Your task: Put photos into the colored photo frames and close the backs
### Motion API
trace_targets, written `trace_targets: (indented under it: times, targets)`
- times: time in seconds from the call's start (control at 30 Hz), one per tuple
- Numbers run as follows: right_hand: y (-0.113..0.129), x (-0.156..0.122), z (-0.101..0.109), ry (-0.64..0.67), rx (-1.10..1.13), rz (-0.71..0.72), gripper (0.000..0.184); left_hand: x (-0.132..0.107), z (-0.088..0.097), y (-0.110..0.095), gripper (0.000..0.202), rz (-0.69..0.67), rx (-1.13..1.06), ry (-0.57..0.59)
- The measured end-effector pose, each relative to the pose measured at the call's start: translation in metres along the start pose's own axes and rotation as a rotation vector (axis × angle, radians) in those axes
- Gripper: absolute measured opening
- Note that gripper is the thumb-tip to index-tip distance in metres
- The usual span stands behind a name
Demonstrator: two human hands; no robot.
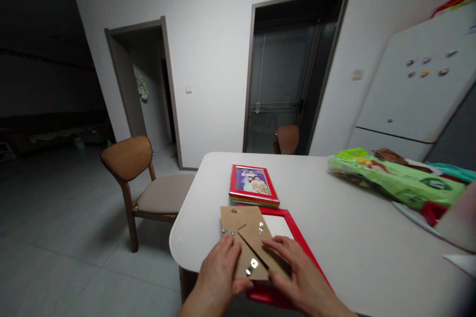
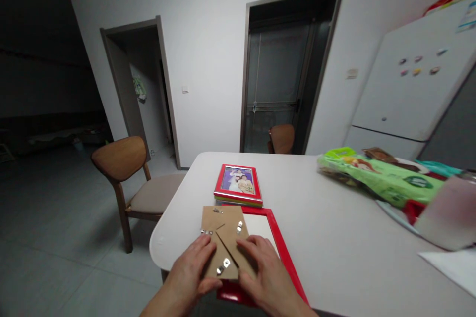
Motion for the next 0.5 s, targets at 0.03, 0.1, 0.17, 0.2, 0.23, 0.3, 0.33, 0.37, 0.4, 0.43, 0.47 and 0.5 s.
trace_targets:
  times: [0.03, 0.1, 0.17, 0.2, 0.23, 0.3, 0.33, 0.37, 0.4, 0.43, 0.47, 0.5]
  targets:
    - [-0.014, -0.006, 0.008, 0.001, -0.021, -0.040, 0.044, 0.004, -0.008, -0.011, 0.062, -0.017, -0.013, 0.024]
    - [-0.037, -0.016, 0.019, -0.011, -0.063, -0.088, 0.042, 0.012, -0.024, -0.028, 0.061, -0.035, -0.035, 0.054]
    - [-0.053, -0.022, 0.025, -0.022, -0.099, -0.100, 0.041, 0.018, -0.035, -0.038, 0.059, -0.041, -0.046, 0.061]
    - [-0.059, -0.024, 0.025, -0.025, -0.117, -0.099, 0.041, 0.020, -0.039, -0.040, 0.058, -0.039, -0.045, 0.059]
    - [-0.062, -0.025, 0.025, -0.027, -0.133, -0.094, 0.041, 0.022, -0.042, -0.041, 0.057, -0.037, -0.042, 0.056]
    - [-0.066, -0.025, 0.024, -0.036, -0.166, -0.078, 0.041, 0.025, -0.046, -0.042, 0.055, -0.034, -0.032, 0.055]
    - [-0.067, -0.025, 0.024, -0.045, -0.181, -0.071, 0.041, 0.026, -0.047, -0.041, 0.054, -0.031, -0.029, 0.061]
    - [-0.068, -0.024, 0.024, -0.055, -0.195, -0.065, 0.040, 0.026, -0.048, -0.040, 0.052, -0.028, -0.027, 0.071]
    - [-0.069, -0.024, 0.024, -0.068, -0.208, -0.059, 0.040, 0.026, -0.049, -0.039, 0.051, -0.027, -0.027, 0.082]
    - [-0.069, -0.025, 0.024, -0.080, -0.219, -0.053, 0.039, 0.026, -0.050, -0.038, 0.049, -0.029, -0.028, 0.091]
    - [-0.069, -0.025, 0.024, -0.089, -0.230, -0.049, 0.039, 0.027, -0.050, -0.038, 0.046, -0.037, -0.028, 0.098]
    - [-0.070, -0.026, 0.024, -0.095, -0.239, -0.045, 0.039, 0.027, -0.050, -0.038, 0.044, -0.049, -0.029, 0.103]
Point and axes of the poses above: each hand's wrist, its own x-axis towards the middle knuckle, its own z-axis out of the back of the hand, y = z × x, the point moved 10 cm from there along x, towards the middle knuckle, and after that the axes turned 2 degrees about x, right-handed, at the moved point
